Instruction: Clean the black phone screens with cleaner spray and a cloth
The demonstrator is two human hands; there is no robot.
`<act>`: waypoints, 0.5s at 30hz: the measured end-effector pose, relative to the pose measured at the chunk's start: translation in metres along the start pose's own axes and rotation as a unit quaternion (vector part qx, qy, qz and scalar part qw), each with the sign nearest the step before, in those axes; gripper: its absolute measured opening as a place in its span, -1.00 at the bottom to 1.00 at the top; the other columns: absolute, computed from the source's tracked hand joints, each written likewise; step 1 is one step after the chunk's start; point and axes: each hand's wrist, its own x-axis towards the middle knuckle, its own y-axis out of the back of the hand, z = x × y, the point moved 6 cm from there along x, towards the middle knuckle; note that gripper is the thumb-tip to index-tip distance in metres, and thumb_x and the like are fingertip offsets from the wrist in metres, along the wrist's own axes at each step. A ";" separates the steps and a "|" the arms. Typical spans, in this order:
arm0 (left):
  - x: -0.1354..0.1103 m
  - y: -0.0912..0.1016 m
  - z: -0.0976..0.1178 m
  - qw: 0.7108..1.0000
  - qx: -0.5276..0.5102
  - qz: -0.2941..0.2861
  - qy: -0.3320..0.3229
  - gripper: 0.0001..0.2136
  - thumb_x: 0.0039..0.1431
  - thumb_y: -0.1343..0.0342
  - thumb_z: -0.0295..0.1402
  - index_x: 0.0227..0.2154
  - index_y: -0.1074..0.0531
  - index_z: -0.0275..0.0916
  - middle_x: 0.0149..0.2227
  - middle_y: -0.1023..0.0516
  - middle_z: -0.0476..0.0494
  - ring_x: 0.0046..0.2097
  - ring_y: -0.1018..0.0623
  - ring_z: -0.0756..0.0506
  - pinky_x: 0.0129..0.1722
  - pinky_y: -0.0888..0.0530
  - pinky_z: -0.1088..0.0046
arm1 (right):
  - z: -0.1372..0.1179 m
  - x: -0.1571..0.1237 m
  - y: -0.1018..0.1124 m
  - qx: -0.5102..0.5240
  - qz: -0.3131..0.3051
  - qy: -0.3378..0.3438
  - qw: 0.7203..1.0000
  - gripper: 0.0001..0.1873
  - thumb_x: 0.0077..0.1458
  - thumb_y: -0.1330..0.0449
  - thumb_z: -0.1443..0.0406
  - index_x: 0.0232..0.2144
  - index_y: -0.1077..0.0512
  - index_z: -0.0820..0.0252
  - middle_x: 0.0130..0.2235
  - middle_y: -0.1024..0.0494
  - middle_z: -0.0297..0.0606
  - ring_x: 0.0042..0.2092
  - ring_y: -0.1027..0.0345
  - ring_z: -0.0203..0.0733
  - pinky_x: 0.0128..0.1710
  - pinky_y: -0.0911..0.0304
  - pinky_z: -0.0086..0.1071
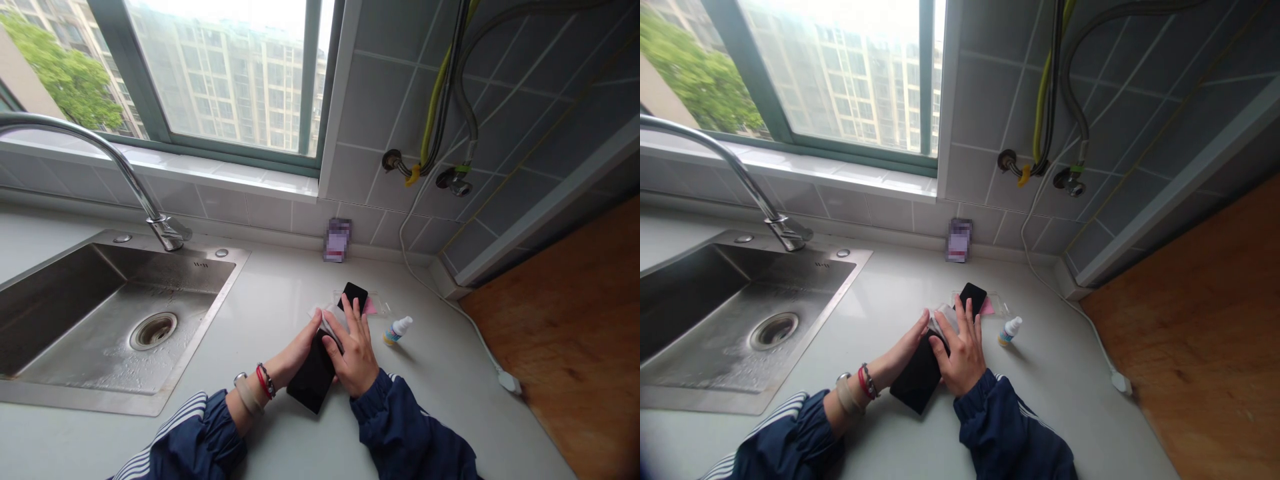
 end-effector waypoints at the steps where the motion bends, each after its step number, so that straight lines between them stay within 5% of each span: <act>1: -0.001 0.000 0.005 1.000 0.001 0.010 -0.025 -0.25 0.22 0.01 0.24 0.25 -0.38 -0.25 -0.02 -0.64 -0.36 0.05 -0.61 -0.35 0.06 -0.52 0.10 | -0.002 0.000 -0.001 0.000 -0.005 0.005 1.000 -0.49 0.40 -0.04 0.10 0.33 -0.28 -0.07 0.51 0.22 -0.23 0.48 0.37 0.33 0.32 0.08 0.39; 6: -0.005 -0.003 0.024 0.991 0.015 0.027 -0.133 -0.38 0.30 -0.03 0.10 0.20 -0.44 -0.28 0.11 -0.59 -0.29 0.27 -0.44 -0.28 0.34 -0.24 0.19 | -0.007 -0.001 -0.004 0.004 -0.026 0.020 0.999 -0.52 0.37 -0.08 0.09 0.28 -0.35 -0.10 0.51 0.20 -0.28 0.49 0.37 0.32 0.32 0.11 0.40; 12: 0.000 -0.006 0.007 0.998 -0.034 -0.020 -0.045 -0.34 0.29 -0.01 0.13 0.24 -0.40 -0.27 0.00 -0.64 -0.32 0.12 -0.57 -0.32 0.11 -0.48 0.16 | 0.002 0.000 -0.005 -0.010 -0.008 -0.017 1.000 -0.49 0.42 0.00 0.09 0.35 -0.24 -0.10 0.51 0.22 -0.25 0.49 0.39 0.30 0.32 0.08 0.37; 15: -0.001 -0.005 0.013 0.996 -0.049 -0.016 -0.071 -0.36 0.30 -0.04 0.09 0.22 -0.41 -0.30 0.00 -0.64 -0.33 0.09 -0.58 -0.30 0.09 -0.49 0.21 | 0.006 0.001 -0.007 -0.015 -0.011 -0.025 1.000 -0.44 0.42 0.02 0.07 0.40 -0.15 -0.08 0.51 0.21 -0.20 0.49 0.37 0.31 0.32 0.07 0.37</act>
